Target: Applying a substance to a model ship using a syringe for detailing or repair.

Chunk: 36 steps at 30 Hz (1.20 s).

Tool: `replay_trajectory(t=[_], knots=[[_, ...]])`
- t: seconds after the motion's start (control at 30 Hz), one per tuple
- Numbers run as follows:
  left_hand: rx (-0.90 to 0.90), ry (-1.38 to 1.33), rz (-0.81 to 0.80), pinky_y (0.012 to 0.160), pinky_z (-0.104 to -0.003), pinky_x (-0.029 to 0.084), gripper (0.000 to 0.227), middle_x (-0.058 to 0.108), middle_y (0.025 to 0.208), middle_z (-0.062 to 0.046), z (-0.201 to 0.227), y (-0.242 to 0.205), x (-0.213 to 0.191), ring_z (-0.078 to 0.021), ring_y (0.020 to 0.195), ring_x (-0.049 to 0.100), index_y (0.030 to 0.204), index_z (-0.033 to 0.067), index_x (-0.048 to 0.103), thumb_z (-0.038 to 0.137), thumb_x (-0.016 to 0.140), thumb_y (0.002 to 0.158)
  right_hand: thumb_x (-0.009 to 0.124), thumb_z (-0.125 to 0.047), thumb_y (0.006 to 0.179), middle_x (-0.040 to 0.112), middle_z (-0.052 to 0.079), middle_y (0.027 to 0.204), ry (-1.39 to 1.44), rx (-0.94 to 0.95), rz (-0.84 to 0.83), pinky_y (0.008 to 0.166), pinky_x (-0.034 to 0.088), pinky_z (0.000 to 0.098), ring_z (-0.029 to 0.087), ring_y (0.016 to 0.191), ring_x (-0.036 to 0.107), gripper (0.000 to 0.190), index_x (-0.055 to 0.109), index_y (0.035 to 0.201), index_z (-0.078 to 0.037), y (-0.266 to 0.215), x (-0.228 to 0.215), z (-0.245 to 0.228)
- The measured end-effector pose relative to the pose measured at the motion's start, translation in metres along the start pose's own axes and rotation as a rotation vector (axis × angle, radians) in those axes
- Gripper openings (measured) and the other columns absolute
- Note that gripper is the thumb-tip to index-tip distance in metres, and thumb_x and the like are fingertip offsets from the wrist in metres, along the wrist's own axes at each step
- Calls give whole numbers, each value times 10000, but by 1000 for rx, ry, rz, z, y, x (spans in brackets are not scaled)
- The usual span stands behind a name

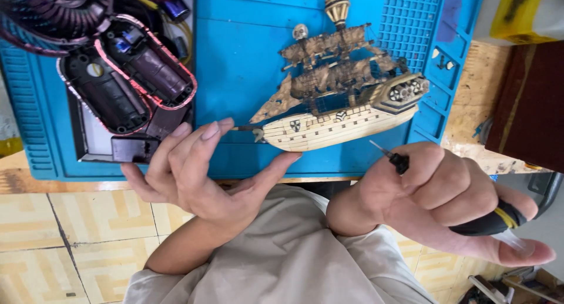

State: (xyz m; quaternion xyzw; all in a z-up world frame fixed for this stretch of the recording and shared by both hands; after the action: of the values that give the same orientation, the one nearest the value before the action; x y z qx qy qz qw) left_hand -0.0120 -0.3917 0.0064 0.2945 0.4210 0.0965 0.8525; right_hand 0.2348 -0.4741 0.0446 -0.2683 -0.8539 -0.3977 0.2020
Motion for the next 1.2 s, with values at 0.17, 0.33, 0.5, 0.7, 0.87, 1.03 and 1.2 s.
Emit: replay_trajectory(t=[0.17, 0.33, 0.5, 0.7, 0.87, 1.03, 1.2], knots=[[-2, 39, 11, 1494, -514, 46, 1136, 972, 954, 4, 3, 1, -3, -316, 1371, 745, 1427, 133, 646, 1014, 1025, 817, 421, -760, 1210, 134, -214, 747, -82, -44, 84, 736, 202, 168, 8, 663, 95, 723, 838, 1470, -230, 11, -23, -12], [1, 56, 3, 1493, -525, 58, 1145, 966, 972, -5, 0, -1, -3, -323, 1382, 721, 1429, 121, 645, 1016, 1013, 816, 420, -752, 1199, 138, -226, 691, -102, -29, 76, 685, 167, 190, 0, 629, 95, 704, 842, 1469, -258, 13, -20, -11], [0, 54, 3, 1495, -509, 36, 1155, 976, 979, -12, 0, -1, -3, -328, 1362, 719, 1417, 97, 641, 1007, 1025, 819, 360, -797, 1205, 152, -218, 716, -43, -41, 47, 705, 175, 215, 10, 655, 111, 821, 845, 1527, -219, 12, -22, -10], [2, 58, 20, 1493, -553, 60, 1167, 968, 993, -8, -2, -2, -2, -344, 1331, 756, 1420, 105, 640, 1009, 1033, 795, 326, -806, 1199, 155, -204, 721, -66, -46, 40, 663, 177, 242, 22, 647, 120, 831, 826, 1536, -234, 15, -18, -8], [4, 61, 4, 1496, -547, 48, 1150, 976, 1007, -21, -2, -3, -3, -337, 1349, 733, 1446, 112, 623, 1001, 1014, 829, 332, -767, 1187, 137, -185, 715, -161, -31, 43, 648, 148, 279, 51, 627, 93, 745, 799, 1495, -275, 20, -12, -8], [10, 53, 18, 1500, -539, 51, 1141, 972, 994, -47, 0, -2, -3, -350, 1329, 746, 1447, 96, 628, 977, 1026, 840, 347, -772, 1178, 119, -170, 718, -162, 0, 71, 702, 158, 268, 57, 653, 86, 729, 806, 1477, -292, 20, -11, -8], [21, 51, 30, 1491, -544, 63, 1157, 960, 1005, -58, 0, -2, -4, -375, 1293, 762, 1424, 73, 645, 976, 1046, 822, 401, -739, 1189, 110, -155, 726, -164, 14, 106, 755, 170, 271, 61, 674, 90, 661, 807, 1454, -289, 22, -9, -7]])
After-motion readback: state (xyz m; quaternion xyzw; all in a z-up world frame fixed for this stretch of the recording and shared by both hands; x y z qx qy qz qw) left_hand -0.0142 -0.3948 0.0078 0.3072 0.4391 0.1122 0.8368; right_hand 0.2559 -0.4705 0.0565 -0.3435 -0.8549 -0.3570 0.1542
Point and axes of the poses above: each hand's wrist, its own y-axis towards the middle knuckle, its own x-axis out of the palm, z = x × y, the point moved 6 cm from there along y, towards the middle knuckle
